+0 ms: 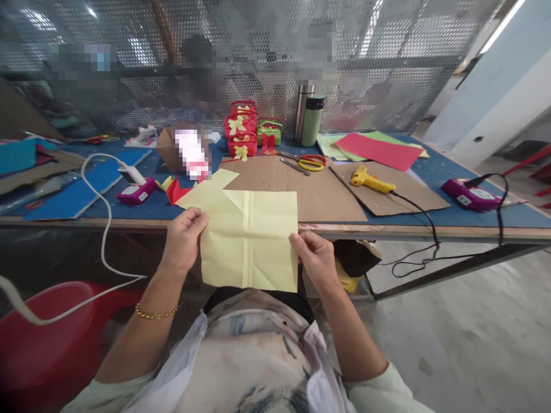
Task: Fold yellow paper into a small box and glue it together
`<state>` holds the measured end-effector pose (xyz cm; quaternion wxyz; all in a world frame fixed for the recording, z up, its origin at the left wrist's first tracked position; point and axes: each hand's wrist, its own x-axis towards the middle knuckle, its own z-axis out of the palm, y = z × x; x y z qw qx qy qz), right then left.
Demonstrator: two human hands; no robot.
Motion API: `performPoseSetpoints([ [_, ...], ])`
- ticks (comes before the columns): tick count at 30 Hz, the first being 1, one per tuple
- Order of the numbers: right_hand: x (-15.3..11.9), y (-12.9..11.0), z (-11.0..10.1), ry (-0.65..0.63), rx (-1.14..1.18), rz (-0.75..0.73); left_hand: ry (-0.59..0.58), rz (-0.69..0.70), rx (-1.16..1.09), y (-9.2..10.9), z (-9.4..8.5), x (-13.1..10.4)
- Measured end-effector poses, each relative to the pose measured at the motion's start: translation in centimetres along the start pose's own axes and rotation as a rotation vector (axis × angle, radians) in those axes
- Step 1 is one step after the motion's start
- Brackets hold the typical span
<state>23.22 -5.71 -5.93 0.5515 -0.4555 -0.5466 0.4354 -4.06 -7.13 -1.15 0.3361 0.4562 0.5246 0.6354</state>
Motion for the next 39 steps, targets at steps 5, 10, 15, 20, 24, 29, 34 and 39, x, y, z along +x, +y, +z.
performPoseSetpoints([
  [5,0.6,-0.3,0.0,-0.085,0.245,0.172,-0.116,-0.028,-0.045,0.8,1.0,0.8],
  [10,0.8,-0.7,0.9,0.075,0.404,0.23,-0.254,-0.158,-0.231,1.6,1.9,1.0],
  [15,1.1,-1.0,1.8,0.334,0.547,0.117,-0.272,-0.284,-0.388,1.6,1.2,-0.3],
  [20,0.8,-1.8,2.6,0.393,0.615,0.141,-0.244,-0.35,-0.452,1.4,2.6,-2.9],
  [24,0.0,-2.0,2.6,0.447,0.554,0.053,-0.168,-0.333,-0.471,1.3,3.6,-3.4],
  [29,-1.3,-0.9,1.5,0.429,0.401,-0.117,-0.138,-0.303,-0.519,1.3,2.6,-2.7],
  [34,-1.6,-0.1,0.9,0.398,0.358,-0.09,-0.136,-0.292,-0.515,1.6,2.1,-2.9],
  [39,-1.5,0.3,0.7,0.242,0.327,0.084,-0.025,-0.252,-0.471,1.6,2.3,-2.5],
])
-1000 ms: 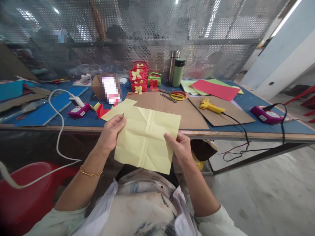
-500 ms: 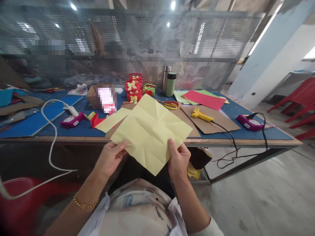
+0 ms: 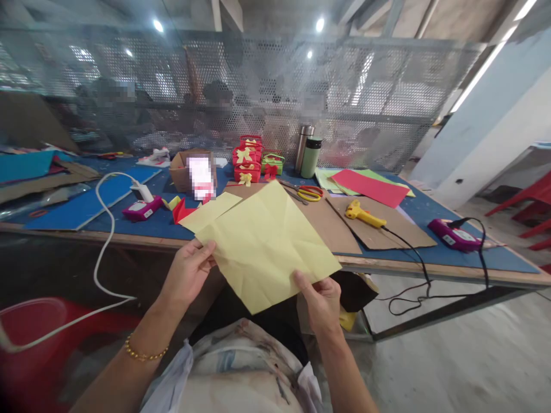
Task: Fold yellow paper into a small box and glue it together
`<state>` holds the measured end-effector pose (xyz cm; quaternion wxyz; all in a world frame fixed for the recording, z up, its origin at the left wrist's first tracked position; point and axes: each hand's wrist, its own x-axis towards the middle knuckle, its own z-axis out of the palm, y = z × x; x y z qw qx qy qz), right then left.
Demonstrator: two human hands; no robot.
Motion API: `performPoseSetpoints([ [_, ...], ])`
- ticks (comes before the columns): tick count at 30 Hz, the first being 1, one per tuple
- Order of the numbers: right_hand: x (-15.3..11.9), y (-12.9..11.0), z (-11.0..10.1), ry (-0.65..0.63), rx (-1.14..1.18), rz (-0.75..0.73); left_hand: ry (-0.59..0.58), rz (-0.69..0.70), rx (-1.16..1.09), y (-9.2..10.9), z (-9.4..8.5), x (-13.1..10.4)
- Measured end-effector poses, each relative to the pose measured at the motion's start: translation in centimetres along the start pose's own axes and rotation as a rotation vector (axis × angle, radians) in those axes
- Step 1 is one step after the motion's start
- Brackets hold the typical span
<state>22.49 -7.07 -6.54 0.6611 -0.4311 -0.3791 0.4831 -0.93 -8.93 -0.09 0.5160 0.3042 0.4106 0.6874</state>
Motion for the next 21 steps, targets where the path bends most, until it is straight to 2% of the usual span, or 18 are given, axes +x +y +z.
performPoseSetpoints([
  [3,-0.2,0.2,0.1,-0.071,0.017,0.07,0.023,0.031,0.018,-0.2,0.2,0.6],
  [8,-0.1,-0.1,-0.5,-0.166,0.06,0.135,-0.004,0.085,0.097,0.2,-0.1,1.7],
  [11,0.6,-0.7,-2.0,-0.227,0.06,0.18,-0.074,0.083,0.196,1.0,-0.7,2.3],
  [15,1.6,-2.0,-3.3,-0.393,-0.001,0.202,-0.208,0.068,0.358,1.9,-0.9,2.8],
  [18,2.0,-3.0,-2.3,-0.455,-0.111,0.26,-0.271,0.078,0.461,1.7,-0.6,3.2],
  [21,2.0,-3.7,-0.5,-0.361,-0.141,0.335,-0.28,0.137,0.55,1.4,-0.2,3.4],
])
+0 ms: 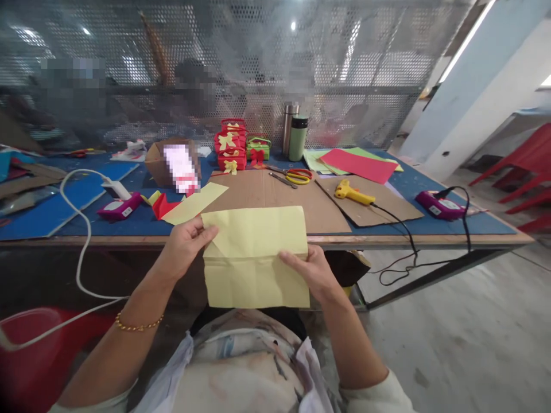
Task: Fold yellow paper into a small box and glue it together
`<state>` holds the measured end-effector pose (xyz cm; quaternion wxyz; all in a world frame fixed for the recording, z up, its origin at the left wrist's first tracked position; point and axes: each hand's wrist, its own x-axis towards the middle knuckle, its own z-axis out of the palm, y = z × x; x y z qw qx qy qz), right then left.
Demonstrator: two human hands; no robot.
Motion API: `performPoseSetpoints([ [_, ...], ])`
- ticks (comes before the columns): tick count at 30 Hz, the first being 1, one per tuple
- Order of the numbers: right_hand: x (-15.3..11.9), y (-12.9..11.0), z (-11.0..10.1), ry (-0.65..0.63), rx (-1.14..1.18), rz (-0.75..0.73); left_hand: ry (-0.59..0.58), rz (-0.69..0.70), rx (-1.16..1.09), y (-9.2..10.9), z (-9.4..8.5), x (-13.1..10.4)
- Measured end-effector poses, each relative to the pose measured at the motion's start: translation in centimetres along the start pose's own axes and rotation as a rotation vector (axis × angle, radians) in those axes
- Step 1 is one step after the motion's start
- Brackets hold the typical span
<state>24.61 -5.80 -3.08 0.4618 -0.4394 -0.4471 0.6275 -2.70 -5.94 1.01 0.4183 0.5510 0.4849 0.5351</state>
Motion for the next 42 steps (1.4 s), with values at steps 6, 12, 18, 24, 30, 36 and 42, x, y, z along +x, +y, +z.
performPoseSetpoints([
  [6,-0.5,-0.8,1.1,0.094,0.041,0.008,0.097,0.07,0.076,1.3,0.4,-0.7],
  [12,-1.5,-0.8,0.5,0.136,-0.001,-0.006,0.157,0.076,-0.032,2.2,0.9,-1.3],
  [18,-1.0,-0.3,1.2,0.197,0.028,-0.059,0.186,0.101,0.014,0.6,1.3,-1.8],
  [24,-0.7,0.0,2.0,0.174,0.006,-0.067,0.413,0.678,0.871,0.9,2.7,-3.6],
  [30,-0.9,0.4,2.3,0.171,-0.025,-0.112,0.11,0.811,1.07,1.3,5.1,-4.2],
  [36,-1.4,0.7,2.4,0.141,-0.165,-0.216,0.032,0.742,1.067,0.8,5.9,-3.8],
  [42,-1.6,0.9,1.8,0.165,-0.26,-0.31,0.188,0.696,1.222,0.8,3.7,-2.8],
])
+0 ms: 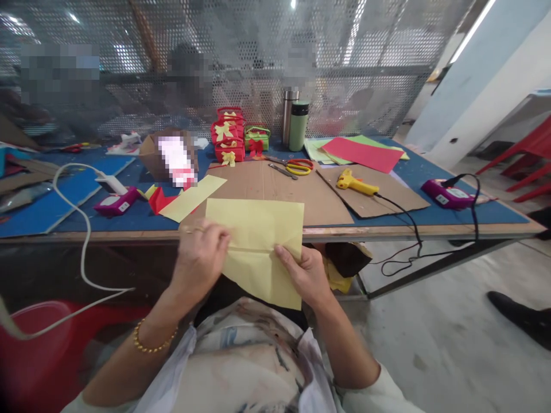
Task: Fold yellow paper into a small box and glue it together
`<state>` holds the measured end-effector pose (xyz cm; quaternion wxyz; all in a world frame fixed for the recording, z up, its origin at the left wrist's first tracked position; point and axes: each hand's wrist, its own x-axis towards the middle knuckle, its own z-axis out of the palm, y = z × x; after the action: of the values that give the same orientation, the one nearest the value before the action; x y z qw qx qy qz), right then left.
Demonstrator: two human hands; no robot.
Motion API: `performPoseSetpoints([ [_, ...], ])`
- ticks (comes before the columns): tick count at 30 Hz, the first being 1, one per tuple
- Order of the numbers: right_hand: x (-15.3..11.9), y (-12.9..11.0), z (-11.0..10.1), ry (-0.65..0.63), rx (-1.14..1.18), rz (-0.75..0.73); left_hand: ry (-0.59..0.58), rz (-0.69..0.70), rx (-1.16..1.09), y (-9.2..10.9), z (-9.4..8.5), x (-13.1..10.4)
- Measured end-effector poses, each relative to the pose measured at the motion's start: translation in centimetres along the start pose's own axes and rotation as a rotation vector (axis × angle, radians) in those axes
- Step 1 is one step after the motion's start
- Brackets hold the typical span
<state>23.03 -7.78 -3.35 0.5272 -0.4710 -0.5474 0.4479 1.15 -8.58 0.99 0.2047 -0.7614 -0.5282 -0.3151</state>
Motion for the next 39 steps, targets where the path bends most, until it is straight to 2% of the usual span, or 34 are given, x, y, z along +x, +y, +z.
performPoseSetpoints([
  [3,0.0,0.1,-0.7,0.041,-0.016,0.0,0.112,-0.201,0.2,-5.0,-1.4,-1.5],
  [6,0.0,0.3,-1.1,0.075,0.013,0.043,0.084,-0.477,0.371,-10.5,-3.3,-4.3],
  [7,0.1,0.5,-1.1,0.075,0.04,0.064,0.066,-0.543,0.389,-11.8,-3.8,-5.2],
  [9,0.5,0.7,-0.9,0.065,0.105,0.108,0.001,-0.531,0.299,-12.7,-4.3,-6.3],
  [11,1.5,0.7,-0.5,0.041,0.156,0.153,0.024,-0.421,0.108,-11.4,-3.9,-6.0],
  [14,3.9,0.3,0.5,-0.013,0.183,0.18,0.109,-0.192,-0.107,-7.0,-1.7,-3.2],
  [15,4.9,0.0,0.8,-0.032,0.183,0.175,0.1,-0.106,-0.16,-5.5,-0.7,-2.0],
  [18,8.2,-0.5,1.4,-0.083,0.155,0.152,-0.085,0.096,-0.339,-2.5,3.1,1.6],
  [22,11.7,-0.4,0.9,-0.119,-0.055,0.078,-0.359,0.074,-0.416,-2.0,8.1,3.7],
  [25,12.7,-0.2,-0.3,-0.109,-0.362,-0.053,-0.422,0.01,-0.437,-2.4,10.2,3.6],
  [28,12.2,-0.5,-1.4,0.115,-0.696,-0.349,-0.444,-0.012,-0.444,-2.5,10.6,3.5],
  [29,11.9,-0.6,-1.6,0.157,-0.777,-0.479,-0.462,-0.009,-0.425,-2.4,10.4,3.6],
  [30,11.6,-0.7,-1.7,0.146,-0.837,-0.601,-0.484,-0.003,-0.386,-2.3,10.2,3.8],
  [31,11.4,-0.8,-1.9,0.074,-0.88,-0.702,-0.515,0.007,-0.328,-2.1,9.8,3.9],
  [33,11.2,-0.5,-2.3,-0.191,-0.945,-0.79,-0.593,0.034,-0.189,-1.6,9.1,4.3],
  [35,11.2,0.2,-3.1,-0.452,-0.98,-0.75,-0.659,0.054,-0.085,-1.2,8.3,4.7],
  [36,11.3,0.7,-3.5,-0.53,-0.987,-0.713,-0.681,0.057,-0.058,-1.0,8.0,4.8],
  [39,11.9,1.9,-4.9,-0.544,-0.988,-0.651,-0.722,0.037,-0.035,-0.6,7.5,5.4],
])
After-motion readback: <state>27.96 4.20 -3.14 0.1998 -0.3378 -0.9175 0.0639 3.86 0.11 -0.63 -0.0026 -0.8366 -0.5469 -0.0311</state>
